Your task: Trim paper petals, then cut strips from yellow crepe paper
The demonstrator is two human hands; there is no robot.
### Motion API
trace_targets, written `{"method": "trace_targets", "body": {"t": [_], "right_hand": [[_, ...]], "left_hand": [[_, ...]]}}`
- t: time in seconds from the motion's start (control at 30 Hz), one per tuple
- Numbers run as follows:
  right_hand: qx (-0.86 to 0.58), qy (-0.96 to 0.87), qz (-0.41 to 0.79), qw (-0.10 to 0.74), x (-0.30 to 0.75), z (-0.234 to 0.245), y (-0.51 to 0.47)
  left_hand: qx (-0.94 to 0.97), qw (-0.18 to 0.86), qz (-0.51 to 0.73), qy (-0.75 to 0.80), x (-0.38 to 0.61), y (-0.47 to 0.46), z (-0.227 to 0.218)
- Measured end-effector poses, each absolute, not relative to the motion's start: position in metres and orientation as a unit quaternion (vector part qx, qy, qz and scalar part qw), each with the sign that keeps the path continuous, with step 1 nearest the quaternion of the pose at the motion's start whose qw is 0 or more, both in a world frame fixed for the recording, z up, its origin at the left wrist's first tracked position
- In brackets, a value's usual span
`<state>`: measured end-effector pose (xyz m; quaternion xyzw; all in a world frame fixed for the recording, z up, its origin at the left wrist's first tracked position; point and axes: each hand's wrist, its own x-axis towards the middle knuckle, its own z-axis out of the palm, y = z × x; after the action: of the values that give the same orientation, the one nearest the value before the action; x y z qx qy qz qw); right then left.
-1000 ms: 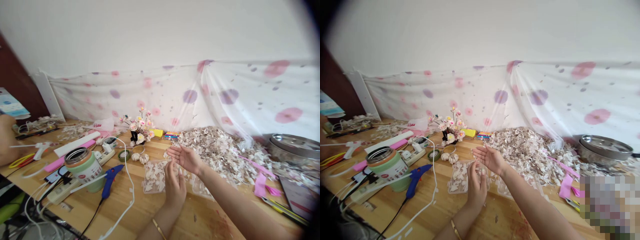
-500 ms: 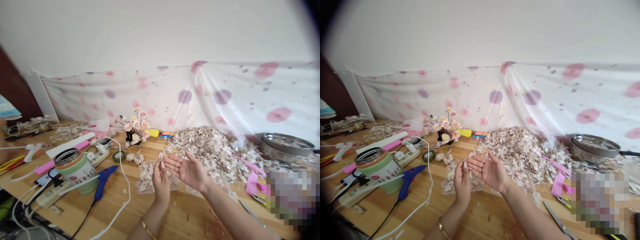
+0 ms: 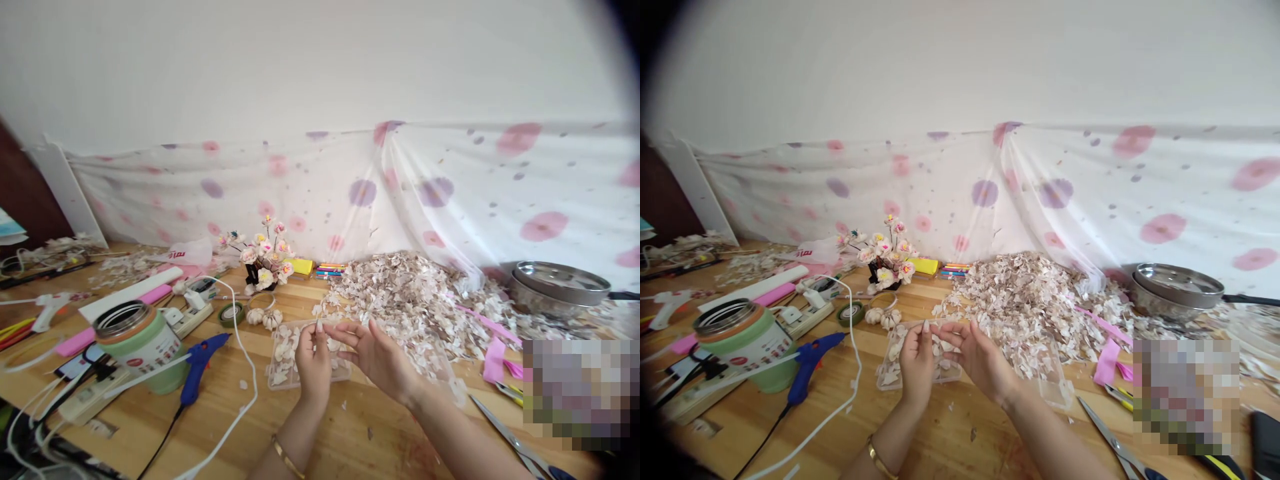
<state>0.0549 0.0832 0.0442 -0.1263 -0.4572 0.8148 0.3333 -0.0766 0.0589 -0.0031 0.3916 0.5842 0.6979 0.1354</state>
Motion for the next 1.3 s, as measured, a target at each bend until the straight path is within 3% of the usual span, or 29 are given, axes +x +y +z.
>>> {"method": "trace_targets", "body": {"t": [0.23,0.37,0.53,0.97,1.3], "right_hand": [[-0.194,-0.593,0.682,0.382,0.067,0.038,0.065],[-0.161,-0.401,0.781,0.451,0.07,0.037,0.062],[-0.072,-0.189,0.894,0.4,0.07,0.038,0.059],[-0.023,-0.181,0.917,0.354,0.067,0.023,0.058],[-0.039,-0.162,0.918,0.359,0.055,0.014,0.056]], "left_hand": [[0.482,0.097,0.672,0.554,-0.078,0.06,-0.005],[0.533,0.089,0.672,0.506,-0.067,0.053,-0.003],[0.602,0.119,0.654,0.442,-0.059,0.043,0.003],[0.663,0.227,0.616,0.36,-0.064,0.038,0.017],[0.599,0.231,0.671,0.372,-0.055,0.04,0.009]]}}
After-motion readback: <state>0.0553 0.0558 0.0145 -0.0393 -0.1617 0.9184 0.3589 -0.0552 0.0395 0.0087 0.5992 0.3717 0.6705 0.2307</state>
